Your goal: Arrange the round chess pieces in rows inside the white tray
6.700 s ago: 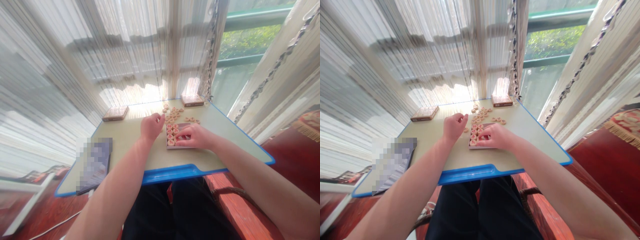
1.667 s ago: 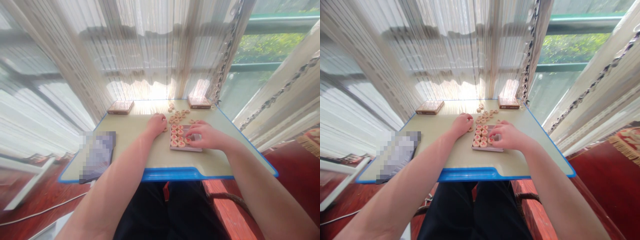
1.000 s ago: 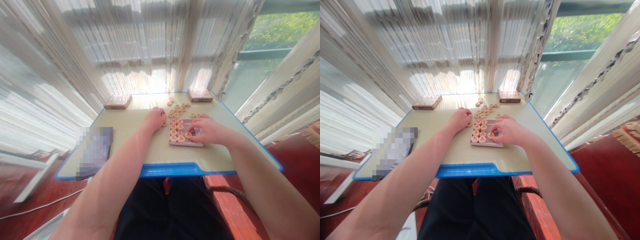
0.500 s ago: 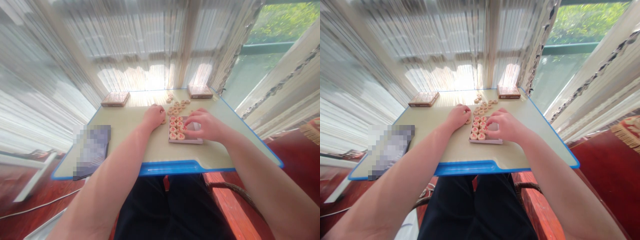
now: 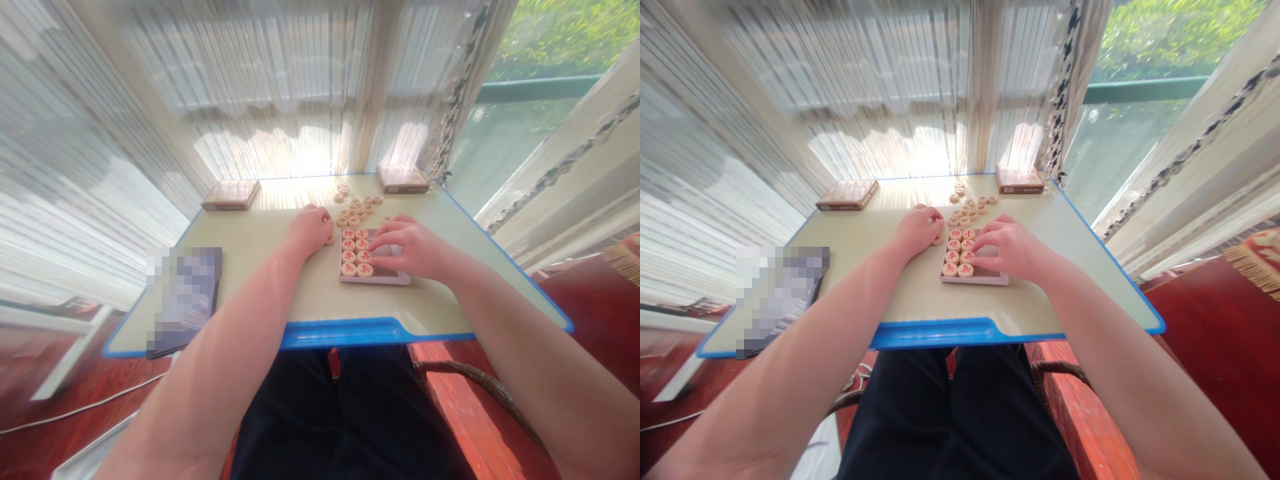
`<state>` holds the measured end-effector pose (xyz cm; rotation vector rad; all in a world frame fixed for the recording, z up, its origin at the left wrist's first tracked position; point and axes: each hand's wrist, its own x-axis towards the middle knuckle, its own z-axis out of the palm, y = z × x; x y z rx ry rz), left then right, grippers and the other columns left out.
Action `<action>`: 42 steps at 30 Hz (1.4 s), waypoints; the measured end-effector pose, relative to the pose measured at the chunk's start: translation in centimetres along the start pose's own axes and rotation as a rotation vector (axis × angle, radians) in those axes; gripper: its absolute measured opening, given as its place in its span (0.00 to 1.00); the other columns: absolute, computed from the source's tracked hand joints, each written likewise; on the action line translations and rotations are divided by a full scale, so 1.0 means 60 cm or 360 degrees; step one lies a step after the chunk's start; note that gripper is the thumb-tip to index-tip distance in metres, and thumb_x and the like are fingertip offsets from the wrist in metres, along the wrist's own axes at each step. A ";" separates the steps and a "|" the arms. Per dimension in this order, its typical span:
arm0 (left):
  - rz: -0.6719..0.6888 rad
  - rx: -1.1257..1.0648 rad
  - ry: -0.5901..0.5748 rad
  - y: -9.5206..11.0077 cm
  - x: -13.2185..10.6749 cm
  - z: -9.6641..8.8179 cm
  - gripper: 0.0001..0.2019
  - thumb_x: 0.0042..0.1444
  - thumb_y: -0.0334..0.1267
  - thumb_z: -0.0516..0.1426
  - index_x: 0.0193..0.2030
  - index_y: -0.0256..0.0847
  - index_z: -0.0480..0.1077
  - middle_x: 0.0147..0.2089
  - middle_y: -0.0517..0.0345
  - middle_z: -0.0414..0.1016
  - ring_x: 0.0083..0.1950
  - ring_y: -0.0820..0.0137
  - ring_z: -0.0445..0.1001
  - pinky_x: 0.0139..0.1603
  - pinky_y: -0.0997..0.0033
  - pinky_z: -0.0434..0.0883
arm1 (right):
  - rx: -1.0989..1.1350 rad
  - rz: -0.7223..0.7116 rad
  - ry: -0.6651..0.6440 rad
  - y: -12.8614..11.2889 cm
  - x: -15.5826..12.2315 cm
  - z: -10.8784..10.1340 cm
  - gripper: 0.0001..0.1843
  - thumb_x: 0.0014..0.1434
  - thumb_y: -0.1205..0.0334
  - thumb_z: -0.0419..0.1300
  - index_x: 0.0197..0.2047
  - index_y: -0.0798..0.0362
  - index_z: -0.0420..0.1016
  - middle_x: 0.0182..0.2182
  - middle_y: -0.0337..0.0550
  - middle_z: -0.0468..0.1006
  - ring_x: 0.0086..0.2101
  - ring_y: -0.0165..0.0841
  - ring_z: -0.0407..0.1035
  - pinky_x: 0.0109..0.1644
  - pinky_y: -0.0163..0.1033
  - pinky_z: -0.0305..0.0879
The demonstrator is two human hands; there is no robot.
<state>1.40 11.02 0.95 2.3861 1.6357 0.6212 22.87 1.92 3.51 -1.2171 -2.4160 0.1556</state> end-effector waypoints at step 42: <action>-0.0017 -0.0088 0.0090 0.000 0.005 0.002 0.16 0.61 0.33 0.43 0.43 0.40 0.71 0.47 0.50 0.70 0.48 0.65 0.71 0.53 0.66 0.66 | -0.0161 0.0332 0.0385 0.020 0.000 0.005 0.14 0.52 0.66 0.55 0.42 0.53 0.77 0.37 0.47 0.74 0.42 0.41 0.65 0.50 0.47 0.62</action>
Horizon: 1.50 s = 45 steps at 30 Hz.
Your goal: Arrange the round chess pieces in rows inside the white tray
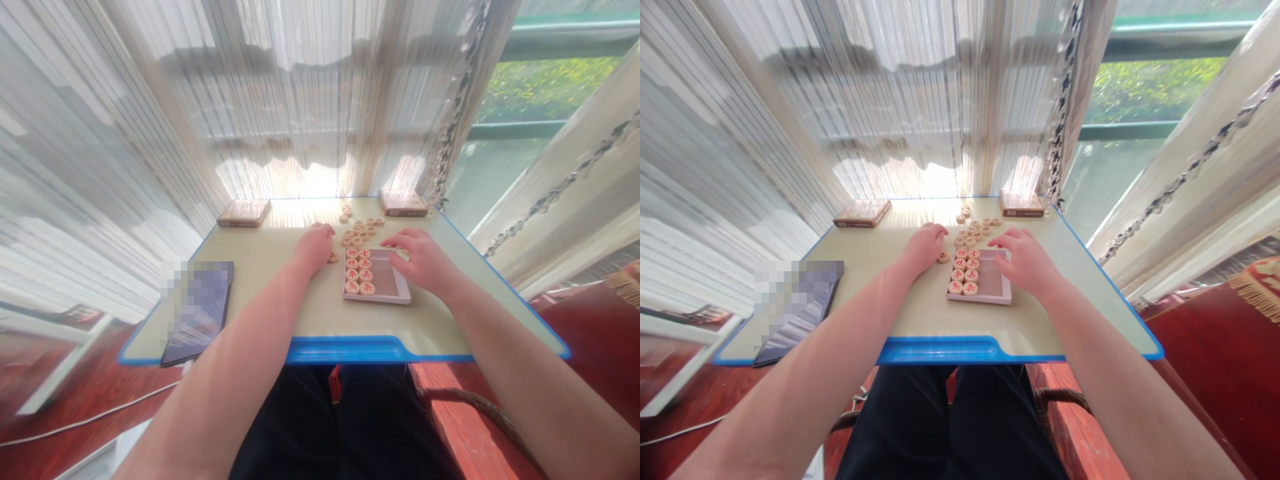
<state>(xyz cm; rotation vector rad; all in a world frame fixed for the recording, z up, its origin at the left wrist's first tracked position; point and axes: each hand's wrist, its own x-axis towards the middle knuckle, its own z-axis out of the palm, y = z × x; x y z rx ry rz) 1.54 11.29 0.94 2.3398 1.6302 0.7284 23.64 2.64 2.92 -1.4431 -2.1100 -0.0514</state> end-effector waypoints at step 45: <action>-0.0620 0.0576 -0.0235 -0.002 -0.024 -0.005 0.34 0.59 0.55 0.34 0.68 0.38 0.49 0.71 0.44 0.35 0.70 0.49 0.28 0.65 0.41 0.33 | 0.0056 0.0605 -0.0323 0.087 0.035 0.044 0.22 0.63 0.62 0.44 0.58 0.55 0.67 0.59 0.46 0.66 0.61 0.38 0.53 0.65 0.45 0.47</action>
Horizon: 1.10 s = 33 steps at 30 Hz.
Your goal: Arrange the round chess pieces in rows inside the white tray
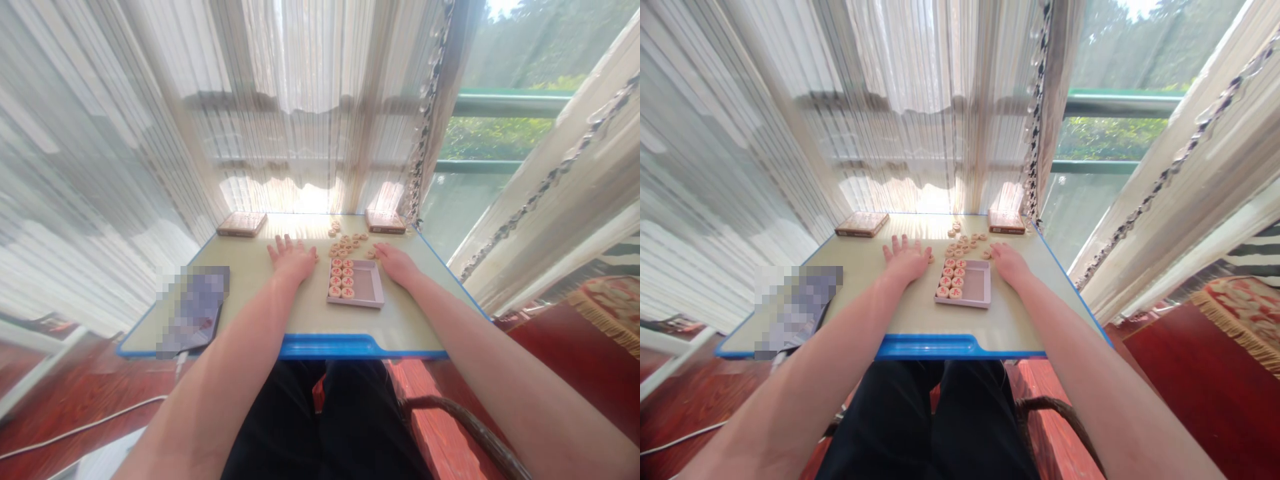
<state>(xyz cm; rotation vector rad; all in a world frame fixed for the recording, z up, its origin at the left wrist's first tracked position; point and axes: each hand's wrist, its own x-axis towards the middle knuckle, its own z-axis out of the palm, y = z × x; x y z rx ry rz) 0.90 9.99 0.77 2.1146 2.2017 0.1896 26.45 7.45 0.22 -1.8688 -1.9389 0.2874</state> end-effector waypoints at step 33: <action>0.0933 -0.0204 -0.0071 0.062 0.183 0.015 0.26 0.64 0.48 0.31 0.66 0.51 0.51 0.69 0.59 0.49 0.70 0.61 0.45 0.64 0.41 0.41 | 0.0184 -0.0464 -0.0110 -0.025 0.152 0.027 0.23 0.63 0.57 0.44 0.58 0.50 0.66 0.61 0.44 0.62 0.61 0.35 0.54 0.66 0.46 0.46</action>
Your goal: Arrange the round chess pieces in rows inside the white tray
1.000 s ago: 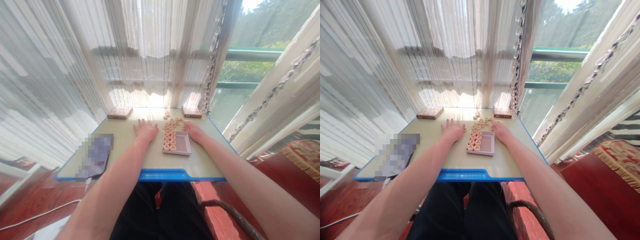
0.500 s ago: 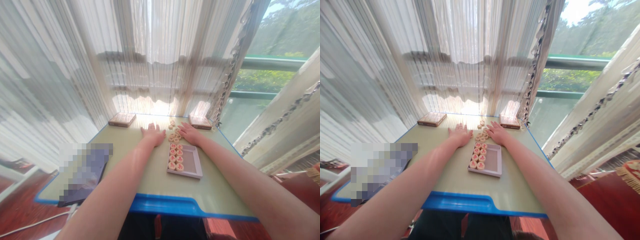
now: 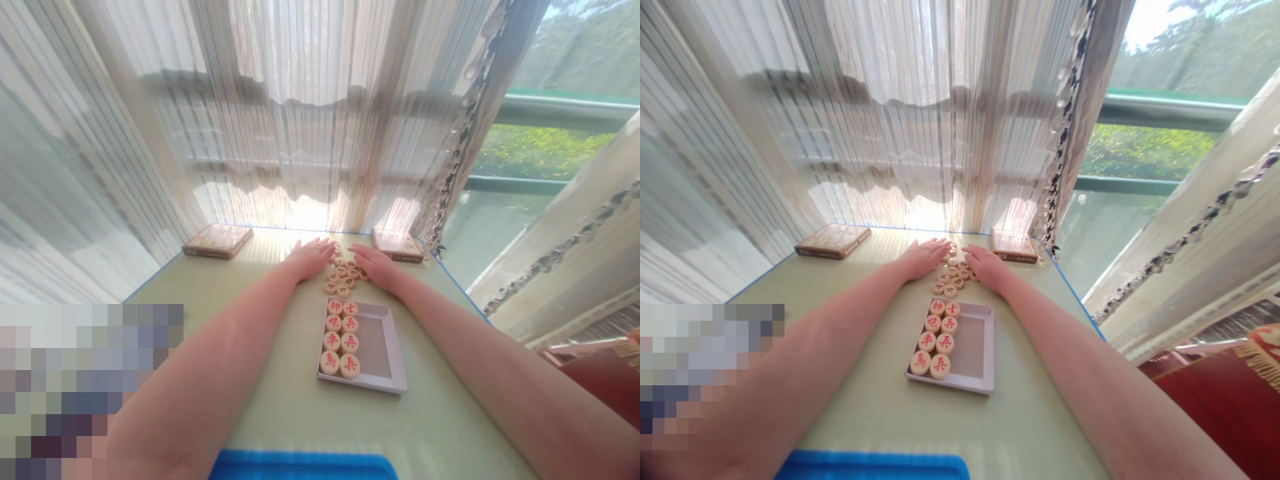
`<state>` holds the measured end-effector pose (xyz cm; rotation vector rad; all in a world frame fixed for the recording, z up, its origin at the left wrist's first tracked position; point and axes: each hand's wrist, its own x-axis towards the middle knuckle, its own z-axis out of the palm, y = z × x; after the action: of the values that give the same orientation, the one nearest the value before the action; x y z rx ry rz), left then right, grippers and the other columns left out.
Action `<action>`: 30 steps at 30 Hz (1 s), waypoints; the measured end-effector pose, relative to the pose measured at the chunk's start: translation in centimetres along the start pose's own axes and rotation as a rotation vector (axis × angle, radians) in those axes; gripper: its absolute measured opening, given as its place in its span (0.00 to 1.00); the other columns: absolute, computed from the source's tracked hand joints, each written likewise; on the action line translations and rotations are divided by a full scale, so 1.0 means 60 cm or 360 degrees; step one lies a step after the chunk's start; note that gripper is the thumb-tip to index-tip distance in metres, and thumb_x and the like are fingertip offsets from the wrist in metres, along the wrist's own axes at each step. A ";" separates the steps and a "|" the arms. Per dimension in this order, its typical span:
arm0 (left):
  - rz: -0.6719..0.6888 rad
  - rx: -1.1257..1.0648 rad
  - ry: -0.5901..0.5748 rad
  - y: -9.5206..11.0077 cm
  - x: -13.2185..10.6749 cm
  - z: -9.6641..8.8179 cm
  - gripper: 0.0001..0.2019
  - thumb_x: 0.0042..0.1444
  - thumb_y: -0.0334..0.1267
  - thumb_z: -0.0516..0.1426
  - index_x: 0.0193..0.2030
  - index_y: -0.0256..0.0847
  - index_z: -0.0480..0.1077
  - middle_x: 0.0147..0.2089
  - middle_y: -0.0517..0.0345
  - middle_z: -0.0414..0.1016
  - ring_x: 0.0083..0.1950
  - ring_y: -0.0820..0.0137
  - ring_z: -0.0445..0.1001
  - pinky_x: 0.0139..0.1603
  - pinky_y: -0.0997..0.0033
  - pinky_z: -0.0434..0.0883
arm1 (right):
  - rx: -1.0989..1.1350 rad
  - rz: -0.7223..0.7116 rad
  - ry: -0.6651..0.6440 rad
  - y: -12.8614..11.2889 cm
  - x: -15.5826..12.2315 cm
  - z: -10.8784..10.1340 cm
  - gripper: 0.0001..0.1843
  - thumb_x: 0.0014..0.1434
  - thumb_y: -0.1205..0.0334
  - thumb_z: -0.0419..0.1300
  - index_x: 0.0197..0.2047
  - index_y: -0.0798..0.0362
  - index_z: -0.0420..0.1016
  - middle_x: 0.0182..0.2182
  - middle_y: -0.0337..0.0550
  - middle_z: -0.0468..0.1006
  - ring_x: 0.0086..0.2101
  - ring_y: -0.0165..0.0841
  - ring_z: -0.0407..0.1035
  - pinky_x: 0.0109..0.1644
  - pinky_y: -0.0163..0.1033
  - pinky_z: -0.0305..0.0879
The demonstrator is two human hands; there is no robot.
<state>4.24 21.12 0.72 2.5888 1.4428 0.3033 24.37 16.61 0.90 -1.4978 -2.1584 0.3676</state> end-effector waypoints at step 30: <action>0.0236 -0.0273 0.0398 0.018 -0.016 0.001 0.16 0.53 0.42 0.52 0.45 0.45 0.76 0.51 0.59 0.75 0.54 0.66 0.69 0.59 0.67 0.63 | -0.0030 -0.0002 0.0189 0.017 0.002 -0.003 0.16 0.55 0.69 0.52 0.42 0.52 0.78 0.43 0.44 0.78 0.45 0.35 0.70 0.52 0.41 0.64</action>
<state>4.67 19.73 0.81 2.5921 1.2314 0.7595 25.24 17.12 0.58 -1.4897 -2.0751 0.2518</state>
